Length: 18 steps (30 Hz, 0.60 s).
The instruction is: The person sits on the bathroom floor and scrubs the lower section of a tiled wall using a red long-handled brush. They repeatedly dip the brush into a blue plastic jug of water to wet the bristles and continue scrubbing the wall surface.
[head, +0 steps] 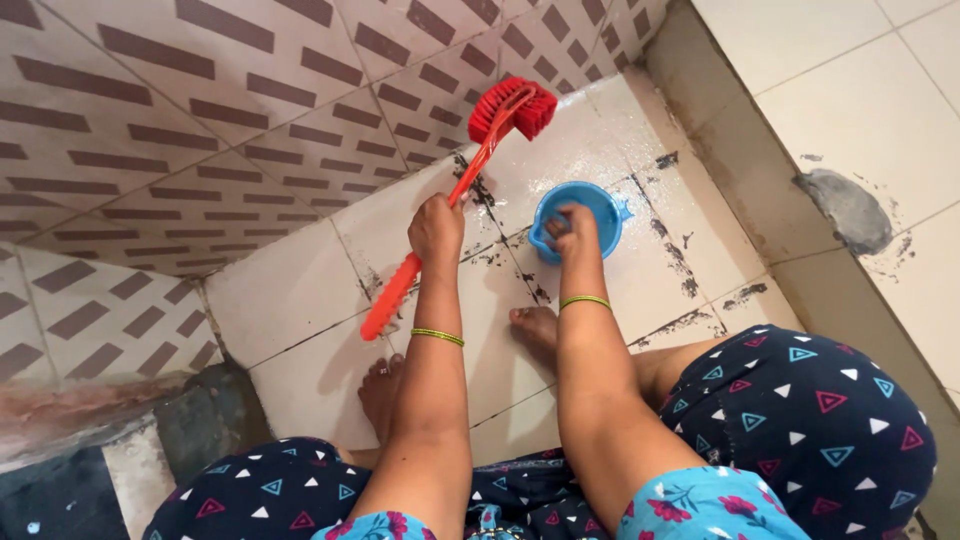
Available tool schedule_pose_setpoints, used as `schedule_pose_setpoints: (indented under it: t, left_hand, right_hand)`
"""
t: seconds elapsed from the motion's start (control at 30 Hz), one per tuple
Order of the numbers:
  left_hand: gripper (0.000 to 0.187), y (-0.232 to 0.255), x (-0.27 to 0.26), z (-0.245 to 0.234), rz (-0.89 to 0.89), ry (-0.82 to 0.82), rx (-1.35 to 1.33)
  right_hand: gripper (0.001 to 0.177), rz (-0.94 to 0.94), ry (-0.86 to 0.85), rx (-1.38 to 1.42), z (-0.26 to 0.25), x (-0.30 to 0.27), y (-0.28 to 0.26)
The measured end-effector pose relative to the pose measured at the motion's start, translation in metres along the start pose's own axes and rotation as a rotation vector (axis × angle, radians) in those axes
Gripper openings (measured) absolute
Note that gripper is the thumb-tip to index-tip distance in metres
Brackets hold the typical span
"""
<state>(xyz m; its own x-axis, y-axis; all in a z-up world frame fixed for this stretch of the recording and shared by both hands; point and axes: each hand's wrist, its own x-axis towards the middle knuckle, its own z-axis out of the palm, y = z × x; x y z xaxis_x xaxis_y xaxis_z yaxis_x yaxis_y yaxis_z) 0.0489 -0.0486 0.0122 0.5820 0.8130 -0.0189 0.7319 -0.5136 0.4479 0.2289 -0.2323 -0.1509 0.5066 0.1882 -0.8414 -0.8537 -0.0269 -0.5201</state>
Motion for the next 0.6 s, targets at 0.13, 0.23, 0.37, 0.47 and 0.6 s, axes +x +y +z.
schedule_pose_setpoints:
  t: [0.13,0.23,0.37,0.47,0.6]
  left_hand:
    - [0.037,-0.016,0.001,-0.010,-0.026,0.025,0.007]
    - [0.038,-0.023,0.008,-0.016,-0.069,0.031,0.027]
    - [0.039,-0.044,0.005,-0.014,-0.071,0.042,-0.039]
    - [0.040,-0.053,0.000,-0.022,-0.017,0.042,-0.076]
    - [0.041,-0.039,0.013,-0.056,-0.077,-0.112,-0.133]
  right_hand:
    - [0.039,-0.002,-0.008,0.499,0.002,-0.024,0.001]
    - [0.043,-0.114,-0.224,0.764,0.040,-0.054,-0.031]
    - [0.045,-0.533,-0.720,0.543,0.106,-0.088,-0.081]
    - [0.037,-0.525,-0.509,0.379,0.139,-0.115,-0.062]
    - [0.042,-0.228,-0.441,0.053,0.191,-0.151,-0.002]
